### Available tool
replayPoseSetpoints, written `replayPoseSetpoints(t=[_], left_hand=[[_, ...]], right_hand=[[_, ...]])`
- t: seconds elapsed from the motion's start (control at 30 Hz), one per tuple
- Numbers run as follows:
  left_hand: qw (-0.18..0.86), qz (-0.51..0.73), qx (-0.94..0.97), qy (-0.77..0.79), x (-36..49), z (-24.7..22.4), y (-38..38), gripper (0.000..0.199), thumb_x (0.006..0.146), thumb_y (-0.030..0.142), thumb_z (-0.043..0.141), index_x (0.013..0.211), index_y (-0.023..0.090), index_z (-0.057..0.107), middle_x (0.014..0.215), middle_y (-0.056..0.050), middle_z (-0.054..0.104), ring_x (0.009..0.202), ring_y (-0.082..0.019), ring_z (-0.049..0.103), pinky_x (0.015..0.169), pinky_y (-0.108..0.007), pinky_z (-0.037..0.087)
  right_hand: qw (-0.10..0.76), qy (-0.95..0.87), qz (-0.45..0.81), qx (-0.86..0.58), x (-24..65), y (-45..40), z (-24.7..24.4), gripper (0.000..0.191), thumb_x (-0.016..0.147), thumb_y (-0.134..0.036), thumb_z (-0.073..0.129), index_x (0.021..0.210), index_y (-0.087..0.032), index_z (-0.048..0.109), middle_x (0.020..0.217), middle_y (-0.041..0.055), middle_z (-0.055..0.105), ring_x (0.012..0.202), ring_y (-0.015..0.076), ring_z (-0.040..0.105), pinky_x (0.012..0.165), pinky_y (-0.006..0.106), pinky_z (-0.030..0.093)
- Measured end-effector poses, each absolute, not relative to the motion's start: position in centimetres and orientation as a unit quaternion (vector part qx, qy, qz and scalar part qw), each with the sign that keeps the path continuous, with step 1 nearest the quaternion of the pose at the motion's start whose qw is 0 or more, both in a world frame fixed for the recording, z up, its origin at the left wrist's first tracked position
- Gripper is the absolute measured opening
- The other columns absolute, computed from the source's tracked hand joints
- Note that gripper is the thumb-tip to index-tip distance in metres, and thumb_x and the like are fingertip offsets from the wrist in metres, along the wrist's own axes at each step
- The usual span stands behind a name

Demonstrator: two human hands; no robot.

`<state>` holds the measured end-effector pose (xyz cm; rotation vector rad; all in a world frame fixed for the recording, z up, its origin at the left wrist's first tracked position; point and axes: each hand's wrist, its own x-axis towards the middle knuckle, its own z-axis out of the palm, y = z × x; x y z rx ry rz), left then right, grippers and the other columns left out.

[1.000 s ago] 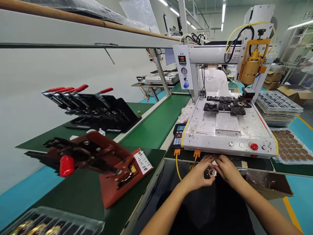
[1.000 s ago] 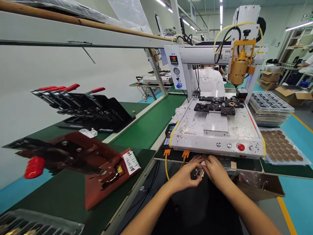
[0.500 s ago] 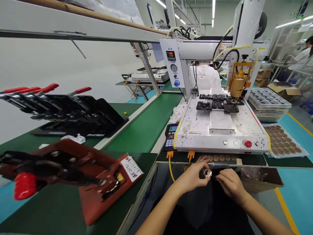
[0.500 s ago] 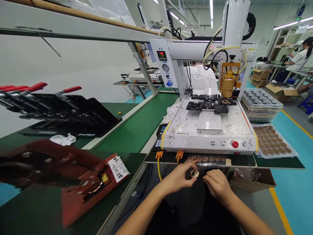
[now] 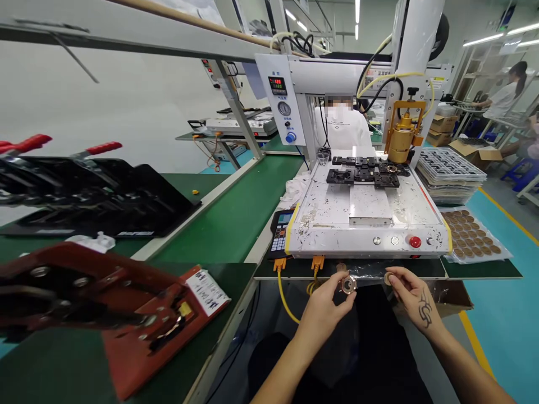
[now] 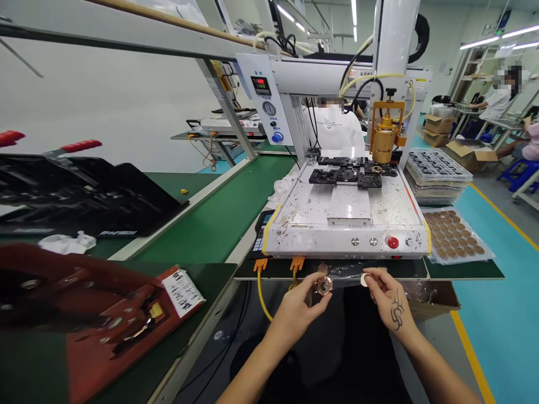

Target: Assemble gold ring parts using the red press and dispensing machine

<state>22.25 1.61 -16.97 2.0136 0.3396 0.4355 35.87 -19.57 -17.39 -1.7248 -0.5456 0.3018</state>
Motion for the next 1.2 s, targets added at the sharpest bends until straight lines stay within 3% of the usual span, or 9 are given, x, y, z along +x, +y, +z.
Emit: replayPoseSetpoints(t=[0.13,0.27,0.37,0.57,0.83,1.2], left_hand=[[0.747,0.122,0.622,0.202,20.0,-15.3,0.0,0.048,0.077,0.034,0.088,0.117,0.023,0.065,0.108,-0.007,0.080,0.096,-0.026,0.080,0.089,-0.041,0.066],[0.844,0.111,0.461,0.251,19.0,-13.5,-1.1,0.063,0.066,0.026,0.101,0.118,0.016,0.067,0.111,-0.012,0.082,0.101,-0.028,0.082,0.092,-0.037,0.065],[0.865,0.108,0.412,0.264,18.3,-12.4,-1.5,0.066,0.067,0.029,0.102,0.122,0.013,0.069,0.115,-0.015,0.082,0.106,-0.029,0.081,0.095,-0.036,0.064],[0.878,0.130,0.387,0.249,16.8,-11.7,-2.1,0.055,0.083,0.044,0.092,0.122,0.011,0.074,0.116,-0.018,0.083,0.107,-0.034,0.081,0.101,-0.046,0.063],[0.869,0.146,0.422,0.211,15.9,-12.0,-2.6,0.052,0.092,0.045,0.084,0.133,0.014,0.074,0.123,-0.017,0.081,0.115,-0.034,0.078,0.106,-0.051,0.062],[0.875,0.146,0.411,0.212,15.6,-11.5,-2.8,0.049,0.093,0.043,0.084,0.132,0.016,0.075,0.123,-0.016,0.082,0.120,-0.037,0.076,0.107,-0.052,0.062]], right_hand=[[0.642,-0.204,0.251,-0.696,35.0,-18.5,-14.5,0.055,0.082,-0.070,0.081,0.102,-0.019,0.074,0.076,0.0040,0.071,0.053,0.0140,0.054,0.048,0.028,0.046],[0.633,-0.214,0.316,-0.674,34.2,-17.2,-12.8,0.049,0.081,-0.065,0.086,0.086,-0.020,0.067,0.060,-0.0019,0.062,0.048,0.0115,0.049,0.048,0.026,0.044],[0.634,-0.230,0.342,-0.655,33.7,-16.9,-12.9,0.045,0.087,-0.061,0.084,0.088,-0.019,0.067,0.057,-0.0036,0.060,0.048,0.0103,0.049,0.049,0.024,0.042],[0.633,-0.238,0.390,-0.625,33.0,-17.6,-13.4,0.039,0.097,-0.055,0.077,0.088,-0.020,0.063,0.058,-0.0042,0.060,0.050,0.0101,0.050,0.054,0.025,0.038],[0.648,-0.209,0.448,-0.579,32.2,-18.4,-13.1,0.039,0.098,-0.054,0.076,0.088,-0.021,0.058,0.059,-0.0052,0.056,0.050,0.0098,0.044,0.051,0.025,0.030],[0.607,-0.235,0.437,-0.621,32.1,-19.0,-12.4,0.042,0.100,-0.057,0.072,0.085,-0.020,0.057,0.063,-0.0037,0.058,0.055,0.0103,0.044,0.056,0.027,0.029]])
